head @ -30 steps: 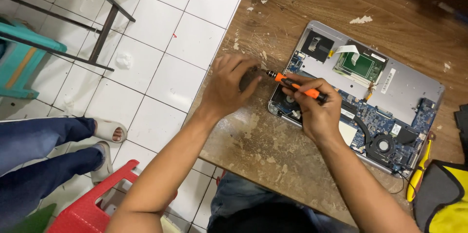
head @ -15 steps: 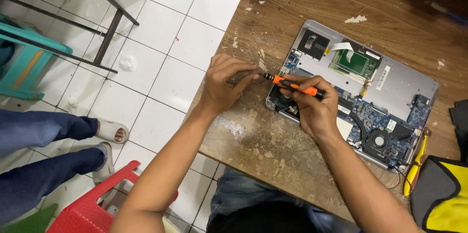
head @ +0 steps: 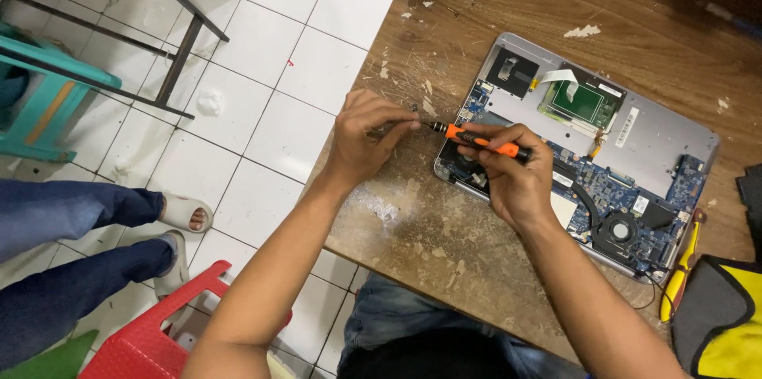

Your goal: Servicing and repairing the cooling fan and internal components of a laptop using a screwdriver.

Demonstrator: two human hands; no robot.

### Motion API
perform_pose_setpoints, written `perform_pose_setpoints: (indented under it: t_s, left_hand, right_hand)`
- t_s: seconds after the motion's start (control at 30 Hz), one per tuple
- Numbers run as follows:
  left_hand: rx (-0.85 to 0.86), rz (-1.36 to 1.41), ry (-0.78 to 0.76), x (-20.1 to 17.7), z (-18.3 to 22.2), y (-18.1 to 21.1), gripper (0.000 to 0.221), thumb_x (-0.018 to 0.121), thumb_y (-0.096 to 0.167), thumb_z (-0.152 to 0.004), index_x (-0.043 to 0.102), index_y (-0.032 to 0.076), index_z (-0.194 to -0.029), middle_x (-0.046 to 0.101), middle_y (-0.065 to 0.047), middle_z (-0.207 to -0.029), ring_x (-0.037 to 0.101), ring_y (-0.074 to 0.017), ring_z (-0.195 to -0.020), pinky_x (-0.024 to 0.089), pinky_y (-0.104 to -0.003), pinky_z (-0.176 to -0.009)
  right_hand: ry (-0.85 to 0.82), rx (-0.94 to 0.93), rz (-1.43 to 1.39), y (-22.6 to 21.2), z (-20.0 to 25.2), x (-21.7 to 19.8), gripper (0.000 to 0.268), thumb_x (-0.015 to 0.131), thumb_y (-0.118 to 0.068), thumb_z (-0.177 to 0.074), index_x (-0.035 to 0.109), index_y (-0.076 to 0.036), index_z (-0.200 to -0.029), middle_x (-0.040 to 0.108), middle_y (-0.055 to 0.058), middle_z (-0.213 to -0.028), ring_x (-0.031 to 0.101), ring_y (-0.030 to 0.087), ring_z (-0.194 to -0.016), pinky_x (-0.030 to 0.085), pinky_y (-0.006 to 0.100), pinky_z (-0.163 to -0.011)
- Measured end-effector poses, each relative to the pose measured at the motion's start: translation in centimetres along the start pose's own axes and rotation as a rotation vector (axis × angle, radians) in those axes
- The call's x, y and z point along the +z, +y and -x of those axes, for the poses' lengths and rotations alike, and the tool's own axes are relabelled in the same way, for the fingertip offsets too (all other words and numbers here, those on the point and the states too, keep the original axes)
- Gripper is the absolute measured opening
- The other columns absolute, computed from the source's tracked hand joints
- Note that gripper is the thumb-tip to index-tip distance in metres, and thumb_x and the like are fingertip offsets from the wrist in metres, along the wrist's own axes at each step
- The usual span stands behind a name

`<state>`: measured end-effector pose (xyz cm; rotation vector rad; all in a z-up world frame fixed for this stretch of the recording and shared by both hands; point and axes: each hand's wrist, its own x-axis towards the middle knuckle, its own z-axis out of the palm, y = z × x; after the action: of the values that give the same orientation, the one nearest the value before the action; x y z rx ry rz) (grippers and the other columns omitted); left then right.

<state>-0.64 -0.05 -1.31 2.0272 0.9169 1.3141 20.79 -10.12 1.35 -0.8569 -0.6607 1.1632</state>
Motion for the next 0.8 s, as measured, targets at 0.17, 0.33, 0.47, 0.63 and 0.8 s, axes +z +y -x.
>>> perform_pose_setpoints:
  t_s: [0.17, 0.33, 0.47, 0.63, 0.8]
  left_hand:
    - [-0.012, 0.022, -0.022, -0.26, -0.16, 0.53, 0.008, 0.083, 0.019, -0.087, 0.080, 0.022, -0.094, 0.078, 0.006, -0.084, 0.068, -0.0127, -0.079, 0.046, -0.029, -0.093]
    - [0.000, 0.035, -0.033, -0.35, -0.23, 0.57, 0.009, 0.082, 0.016, -0.087, 0.081, 0.021, -0.095, 0.078, 0.006, -0.083, 0.068, -0.0132, -0.078, 0.045, -0.028, -0.092]
    - [-0.008, 0.040, -0.043, -0.36, -0.14, 0.43, 0.008, 0.081, 0.017, -0.088, 0.081, 0.021, -0.095, 0.078, 0.005, -0.084, 0.068, -0.0127, -0.079, 0.045, -0.028, -0.091]
    - [-0.019, 0.041, -0.058, -0.42, -0.13, 0.65, 0.008, 0.081, 0.015, -0.089, 0.080, 0.019, -0.095, 0.078, 0.003, -0.083, 0.068, -0.0135, -0.079, 0.045, -0.030, -0.092]
    - [0.020, 0.036, -0.043, -0.35, -0.06, 0.32, 0.007, 0.081, 0.015, -0.089, 0.081, 0.020, -0.095, 0.078, 0.005, -0.084, 0.068, -0.0146, -0.078, 0.046, -0.029, -0.091]
  right_hand:
    - [0.003, -0.003, 0.001, -0.05, 0.10, 0.08, 0.015, 0.058, 0.015, -0.076, 0.054, 0.005, -0.087, 0.065, 0.042, -0.113, 0.075, 0.044, -0.097, 0.067, 0.049, -0.084]
    - [-0.015, 0.006, -0.010, -0.20, 0.08, -0.03, 0.015, 0.060, 0.015, -0.077, 0.055, 0.004, -0.086, 0.066, 0.041, -0.114, 0.075, 0.045, -0.098, 0.067, 0.047, -0.084]
    - [-0.021, -0.002, 0.001, -0.09, 0.02, -0.17, 0.014, 0.059, 0.015, -0.077, 0.055, 0.005, -0.086, 0.066, 0.042, -0.115, 0.074, 0.046, -0.098, 0.067, 0.048, -0.084]
    - [-0.027, 0.000, 0.002, -0.25, 0.03, 0.02, 0.014, 0.059, 0.015, -0.078, 0.055, 0.005, -0.086, 0.066, 0.042, -0.114, 0.075, 0.046, -0.098, 0.067, 0.048, -0.084]
    - [-0.039, -0.011, 0.024, -0.30, 0.03, 0.11, 0.013, 0.058, 0.015, -0.078, 0.054, 0.004, -0.086, 0.066, 0.042, -0.114, 0.074, 0.047, -0.099, 0.067, 0.047, -0.083]
